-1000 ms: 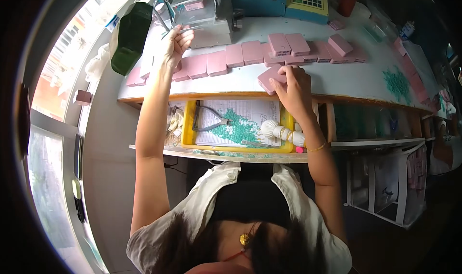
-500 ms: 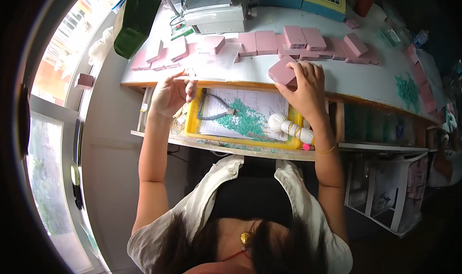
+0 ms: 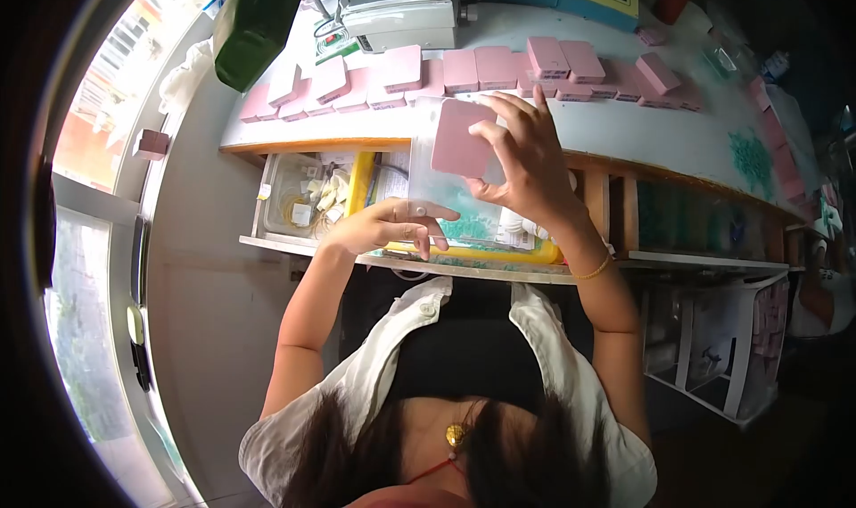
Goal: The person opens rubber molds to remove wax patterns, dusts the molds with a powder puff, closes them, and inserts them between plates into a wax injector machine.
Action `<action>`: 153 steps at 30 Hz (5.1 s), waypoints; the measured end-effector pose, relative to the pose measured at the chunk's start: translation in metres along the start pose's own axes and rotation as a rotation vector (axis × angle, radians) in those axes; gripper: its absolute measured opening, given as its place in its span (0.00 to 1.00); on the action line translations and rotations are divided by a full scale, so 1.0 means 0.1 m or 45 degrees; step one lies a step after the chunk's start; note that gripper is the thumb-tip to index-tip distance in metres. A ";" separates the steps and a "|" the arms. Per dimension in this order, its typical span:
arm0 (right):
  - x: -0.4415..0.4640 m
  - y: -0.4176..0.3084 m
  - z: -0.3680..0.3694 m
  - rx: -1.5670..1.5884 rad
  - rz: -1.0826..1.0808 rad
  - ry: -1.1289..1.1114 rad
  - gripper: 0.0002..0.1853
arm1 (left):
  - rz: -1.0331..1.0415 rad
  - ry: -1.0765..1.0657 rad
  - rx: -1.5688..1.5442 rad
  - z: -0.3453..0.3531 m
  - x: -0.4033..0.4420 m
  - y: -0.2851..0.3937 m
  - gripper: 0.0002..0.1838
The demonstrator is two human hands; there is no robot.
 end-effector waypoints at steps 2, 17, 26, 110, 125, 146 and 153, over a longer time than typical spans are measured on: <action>-0.06 -0.01 0.04 -0.048 -0.041 0.036 0.32 | 0.063 0.028 0.189 -0.08 0.07 -0.01 0.20; -0.05 0.54 0.26 0.369 0.512 0.031 0.25 | 0.309 0.023 -0.401 -0.30 0.00 0.67 0.21; -0.11 0.48 0.46 -0.152 0.259 -0.041 0.10 | 0.565 0.216 -0.293 -0.85 -0.14 1.42 0.19; -0.23 1.24 0.00 -0.159 0.485 0.238 0.10 | 0.030 1.752 1.883 -3.11 -1.33 1.23 0.30; -1.07 3.02 -0.53 -0.874 0.975 -0.668 0.28 | -0.016 2.303 1.766 -3.06 -1.37 1.24 0.29; -1.09 3.82 -0.65 -1.109 1.372 -0.737 0.36 | 0.997 2.160 1.774 -2.17 -0.99 1.01 0.19; -0.73 2.23 -0.59 0.118 0.776 0.234 0.20 | 1.504 1.773 1.808 -1.16 -0.48 0.81 0.27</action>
Point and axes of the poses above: each hand's wrist, its own x-axis towards the middle knuckle, its own z-axis out of the palm, y = z × x, the point moved 4 cm from there along x, towards the middle knuckle, and after that the axes turned 15 degrees about -x, right-handed, at the moved point
